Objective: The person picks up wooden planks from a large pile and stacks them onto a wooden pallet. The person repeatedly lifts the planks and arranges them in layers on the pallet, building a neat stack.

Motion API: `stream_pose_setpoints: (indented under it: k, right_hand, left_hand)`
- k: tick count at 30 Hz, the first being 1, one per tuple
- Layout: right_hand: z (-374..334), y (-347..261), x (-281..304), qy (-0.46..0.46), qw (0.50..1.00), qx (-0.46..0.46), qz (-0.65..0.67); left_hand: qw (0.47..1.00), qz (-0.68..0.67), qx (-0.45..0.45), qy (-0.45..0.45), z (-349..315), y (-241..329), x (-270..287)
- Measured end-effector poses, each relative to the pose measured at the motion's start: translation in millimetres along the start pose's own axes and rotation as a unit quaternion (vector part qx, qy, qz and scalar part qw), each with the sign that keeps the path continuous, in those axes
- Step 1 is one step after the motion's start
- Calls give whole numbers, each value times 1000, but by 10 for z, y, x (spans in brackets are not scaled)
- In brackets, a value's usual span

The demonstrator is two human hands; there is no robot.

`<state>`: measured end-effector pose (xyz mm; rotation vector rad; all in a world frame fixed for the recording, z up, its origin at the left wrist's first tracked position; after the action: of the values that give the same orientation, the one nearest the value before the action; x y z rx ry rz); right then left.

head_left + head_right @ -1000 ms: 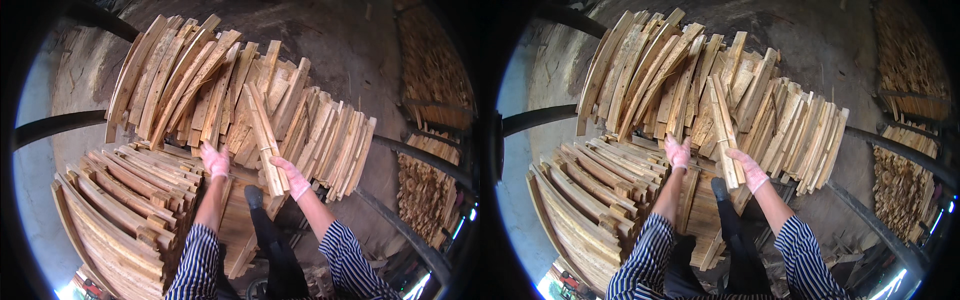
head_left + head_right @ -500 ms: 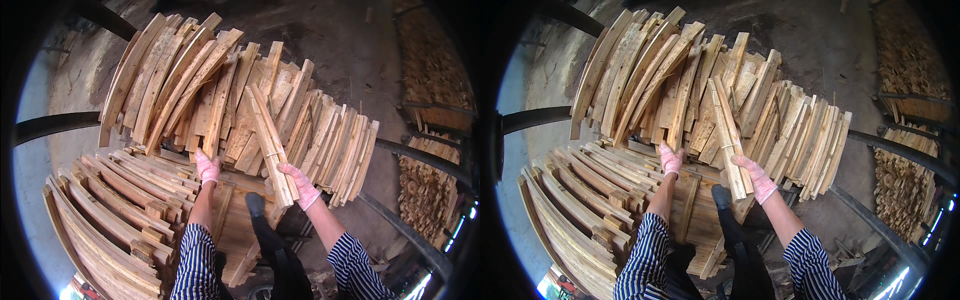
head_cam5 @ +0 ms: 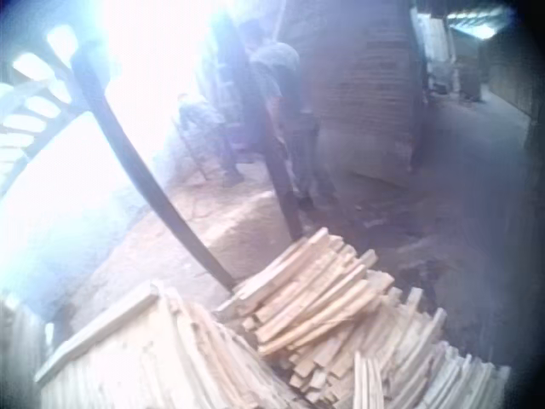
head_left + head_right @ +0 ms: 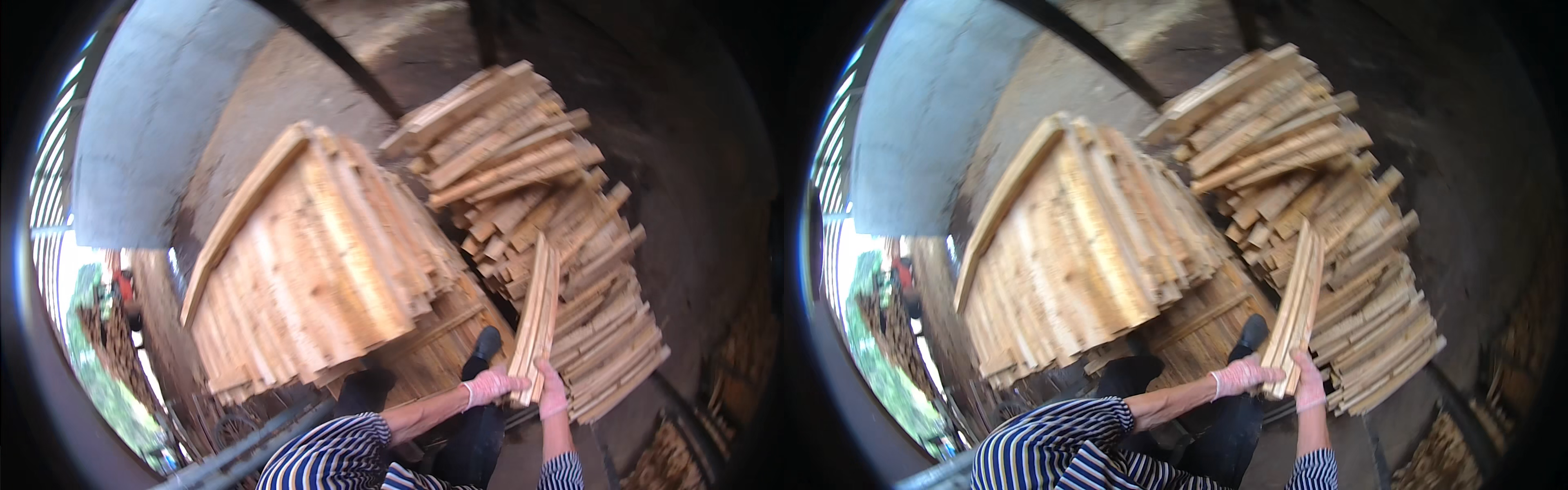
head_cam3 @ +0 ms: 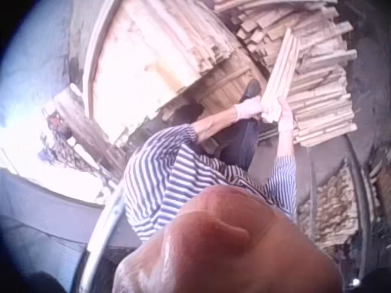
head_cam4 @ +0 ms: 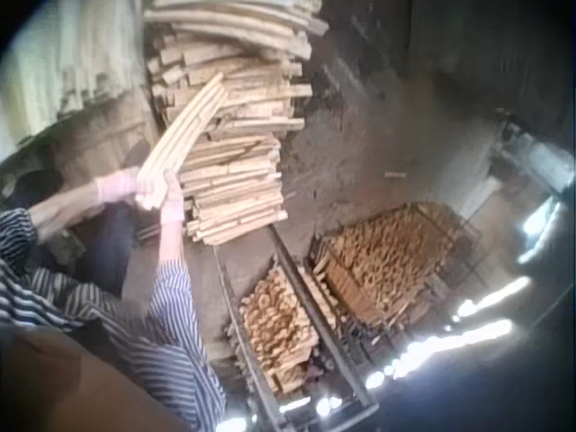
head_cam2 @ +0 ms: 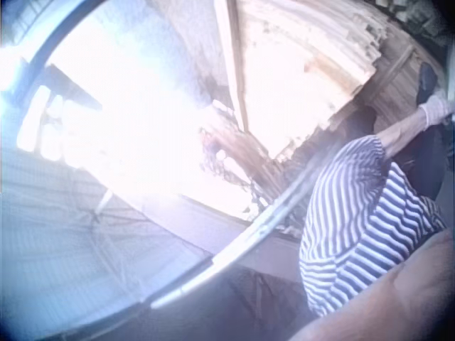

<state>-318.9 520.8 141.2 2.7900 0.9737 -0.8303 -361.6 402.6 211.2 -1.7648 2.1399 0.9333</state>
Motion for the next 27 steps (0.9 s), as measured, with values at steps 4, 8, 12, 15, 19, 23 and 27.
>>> stream_pose_setpoints:
  k: [4, 8, 12, 15, 19, 23, 27]
  right_hand:
    - [-904, 324, -279, 37, 998, 10, -51]
    - [-1797, 486, -933, -1, 996, 41, -76]
    - [-2374, 552, -1708, -44, 970, 97, -219]
    - [-2641, 686, -2370, -108, 930, 126, -327]
    - [-2701, 854, -3284, -220, 870, 159, -412]
    - [-2454, 933, -4181, -311, 822, 154, -452]
    - [-2653, 1307, -5034, -382, 746, 191, -510]
  left_hand:
    - [993, 109, -4, 41, -752, -363, -109]
    - [941, 320, -39, 104, -1707, -450, -376]
    - [928, 269, -213, 147, -2297, 70, -363]
    - [893, 203, -350, 199, -3039, 1043, -300]
    - [864, -361, -344, -61, -2445, 1334, 566]
    - [811, -257, -524, 46, -3628, 2006, 803]
    - [737, 6, -653, 172, -5437, 2370, 1077]
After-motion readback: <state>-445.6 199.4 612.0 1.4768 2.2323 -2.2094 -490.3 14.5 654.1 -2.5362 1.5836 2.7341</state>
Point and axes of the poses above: each hand's wrist, its own z-axis towards the middle knuckle, its own x-axis out of the back of the hand, y = z × x, the point moved 8 cm from there along z, towards the middle knuckle, and after that the axes turned 3 degrees about z, right-handed, at the moved point
